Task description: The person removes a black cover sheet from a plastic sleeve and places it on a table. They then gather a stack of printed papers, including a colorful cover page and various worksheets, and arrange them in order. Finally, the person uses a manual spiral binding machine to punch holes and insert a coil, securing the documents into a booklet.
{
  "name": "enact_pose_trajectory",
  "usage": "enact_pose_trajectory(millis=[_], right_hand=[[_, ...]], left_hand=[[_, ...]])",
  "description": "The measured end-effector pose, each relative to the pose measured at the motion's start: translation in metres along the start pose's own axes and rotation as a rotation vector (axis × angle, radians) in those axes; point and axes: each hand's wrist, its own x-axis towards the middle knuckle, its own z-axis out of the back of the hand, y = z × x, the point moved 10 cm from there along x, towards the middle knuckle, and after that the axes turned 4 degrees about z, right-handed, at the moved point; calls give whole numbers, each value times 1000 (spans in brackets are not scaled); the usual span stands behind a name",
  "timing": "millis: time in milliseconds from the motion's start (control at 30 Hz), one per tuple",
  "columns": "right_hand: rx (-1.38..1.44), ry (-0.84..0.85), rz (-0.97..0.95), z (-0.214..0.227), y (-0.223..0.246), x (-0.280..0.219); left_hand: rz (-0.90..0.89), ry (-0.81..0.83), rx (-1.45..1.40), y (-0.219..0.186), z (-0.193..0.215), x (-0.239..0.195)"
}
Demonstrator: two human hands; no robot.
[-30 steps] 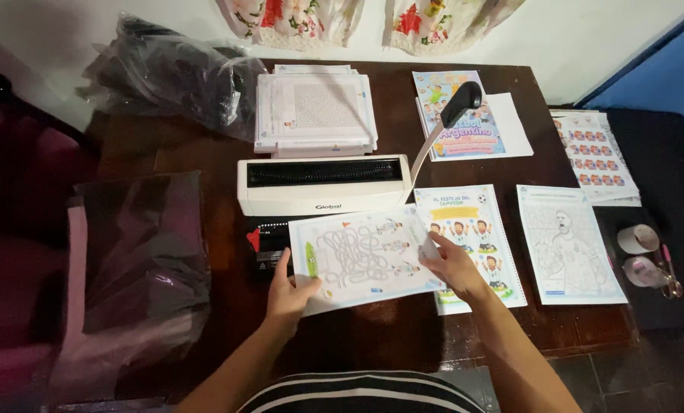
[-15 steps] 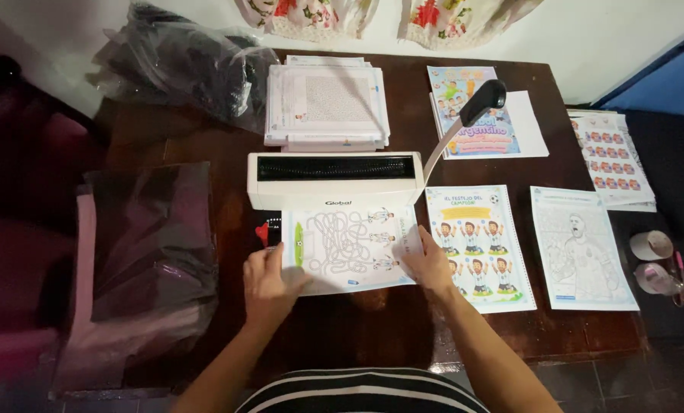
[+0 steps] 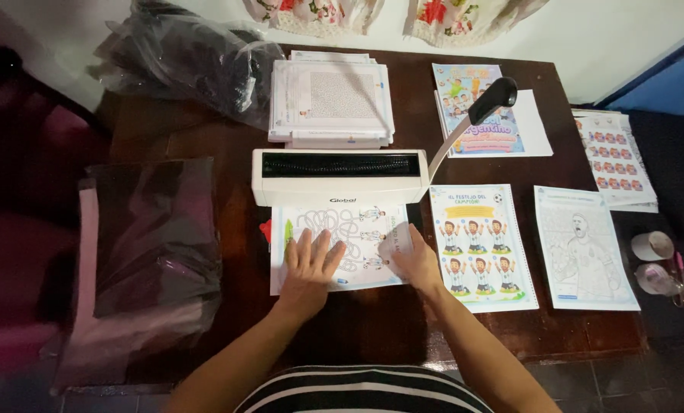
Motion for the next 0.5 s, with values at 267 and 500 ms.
enact_pose_trajectory(millis=[267, 500], right_hand=[[-236, -326, 223, 147, -5, 77], [-601, -435, 834, 272, 313, 72]], left_hand=[[-43, -198, 212, -3, 3, -1], [-10, 145, 229, 0, -26, 2]])
